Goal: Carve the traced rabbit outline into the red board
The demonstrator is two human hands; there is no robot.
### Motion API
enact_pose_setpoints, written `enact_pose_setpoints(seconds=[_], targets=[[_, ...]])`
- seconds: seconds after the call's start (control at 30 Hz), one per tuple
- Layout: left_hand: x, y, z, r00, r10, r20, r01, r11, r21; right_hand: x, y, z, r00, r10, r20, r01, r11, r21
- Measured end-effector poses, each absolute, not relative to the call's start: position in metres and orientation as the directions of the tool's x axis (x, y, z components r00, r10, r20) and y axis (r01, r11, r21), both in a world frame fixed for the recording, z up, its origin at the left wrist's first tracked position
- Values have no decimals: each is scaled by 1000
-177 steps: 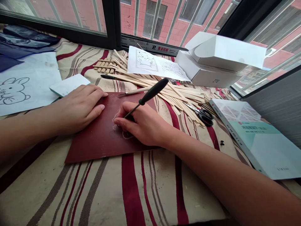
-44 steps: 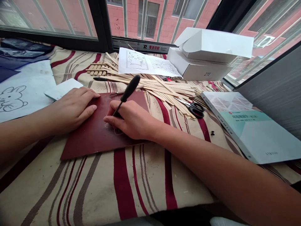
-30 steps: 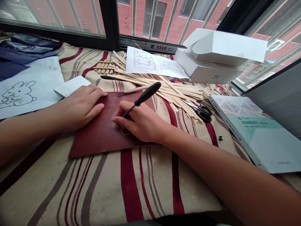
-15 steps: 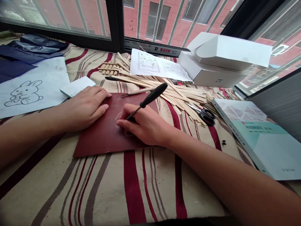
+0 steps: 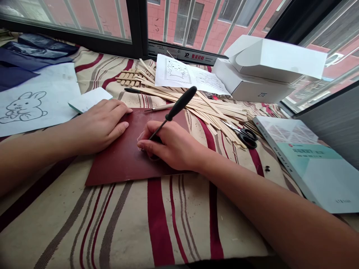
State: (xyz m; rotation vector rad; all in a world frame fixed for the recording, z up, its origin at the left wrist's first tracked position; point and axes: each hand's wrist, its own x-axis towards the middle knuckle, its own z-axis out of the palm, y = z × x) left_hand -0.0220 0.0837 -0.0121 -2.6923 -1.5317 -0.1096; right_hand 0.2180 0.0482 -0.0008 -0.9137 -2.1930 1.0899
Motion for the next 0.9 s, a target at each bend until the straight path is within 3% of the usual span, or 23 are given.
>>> enact_pose_setpoints(seconds=[0.43,0.53,0.6,0.67,0.7,0.8,0.83,0.9], targets=[[-22,85,-13,529,842,104,848,-529,-30,213,48,-6,-529,835,154,361,385,-849],[-23,84,-13,538,835,114,842,-538,-27,215,48,2,-551,832,57,174,182,-968],[-24,84,-13,544,829,126,837,-547,-14,217,52,9,-730,680,-70,57,-42,-997],[-26,85,-12,547,827,132,833,-553,11,220,58,12,-840,530,-116,49,-140,-989],[-27,86,-12,547,827,134,832,-555,28,221,61,12,-828,553,-91,31,-118,-993],[-31,89,-12,531,834,151,836,-545,68,222,68,7,-537,837,104,-177,9,-984],[-32,90,-12,526,836,157,838,-541,71,222,68,6,-541,835,101,-229,-31,-973],[-33,91,-13,518,840,164,844,-532,60,221,66,4,-729,683,43,-200,-152,-968]])
